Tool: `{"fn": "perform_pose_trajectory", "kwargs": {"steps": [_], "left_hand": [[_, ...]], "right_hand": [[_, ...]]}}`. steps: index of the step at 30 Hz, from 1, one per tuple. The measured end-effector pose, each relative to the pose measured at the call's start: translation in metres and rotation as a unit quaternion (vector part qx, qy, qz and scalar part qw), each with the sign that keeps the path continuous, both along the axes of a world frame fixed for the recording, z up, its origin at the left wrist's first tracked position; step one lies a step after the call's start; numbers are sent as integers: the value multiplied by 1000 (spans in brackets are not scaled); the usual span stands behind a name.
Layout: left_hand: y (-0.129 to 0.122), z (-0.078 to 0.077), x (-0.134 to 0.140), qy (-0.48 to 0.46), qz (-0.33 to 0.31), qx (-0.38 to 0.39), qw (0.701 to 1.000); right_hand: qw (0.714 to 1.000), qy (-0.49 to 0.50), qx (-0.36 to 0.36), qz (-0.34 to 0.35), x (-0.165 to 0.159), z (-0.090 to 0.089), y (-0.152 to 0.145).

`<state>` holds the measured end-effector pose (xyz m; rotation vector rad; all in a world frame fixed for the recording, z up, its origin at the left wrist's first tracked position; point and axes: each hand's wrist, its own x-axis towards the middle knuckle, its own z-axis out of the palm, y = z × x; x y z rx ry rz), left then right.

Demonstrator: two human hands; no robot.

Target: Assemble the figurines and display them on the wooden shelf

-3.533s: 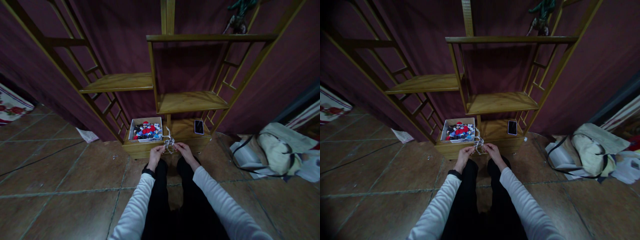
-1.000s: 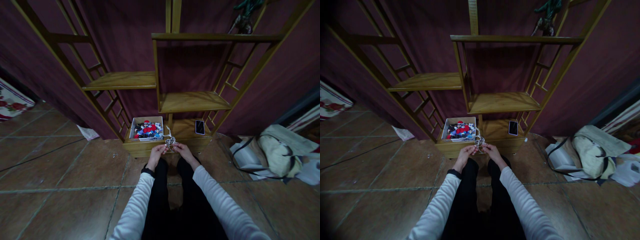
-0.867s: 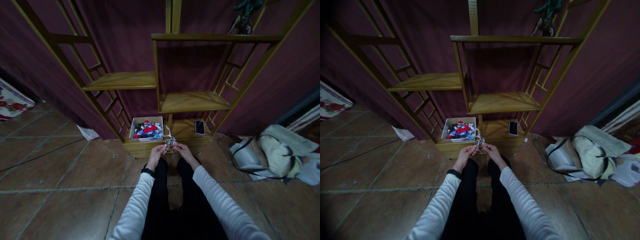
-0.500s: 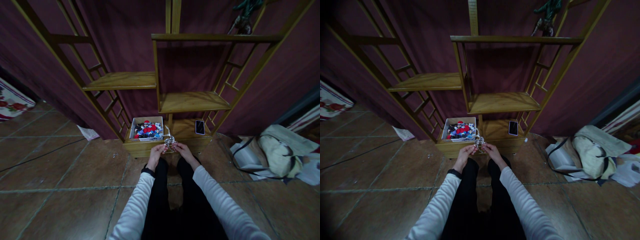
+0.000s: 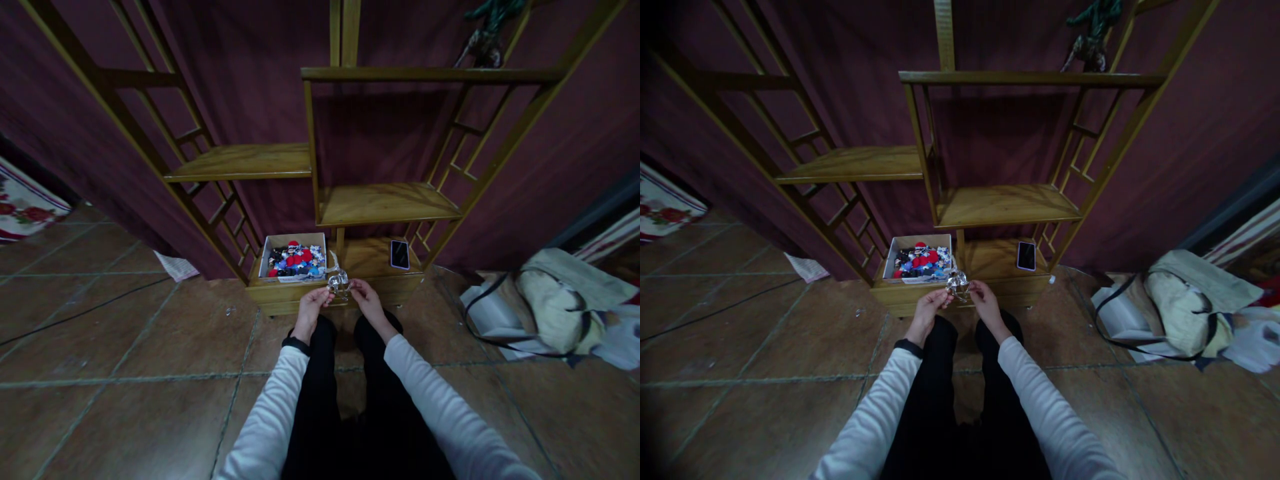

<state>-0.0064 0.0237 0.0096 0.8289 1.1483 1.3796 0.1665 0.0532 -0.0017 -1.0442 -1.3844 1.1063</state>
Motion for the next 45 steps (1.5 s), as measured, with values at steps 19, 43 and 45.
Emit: {"fn": "perform_pose_trajectory", "kwargs": {"steps": [19,43,45], "left_hand": [[-2,0,9,21,-11,3,1000],[-1,-2,11,73,47,42,995],[-1,-3,11,77,30,35,996]], "right_hand": [[990,-122,74,15,-11,14,-18],[997,1,-25,75,-4,3,-11],[994,35,-46,94,-3,3,-11]]}}
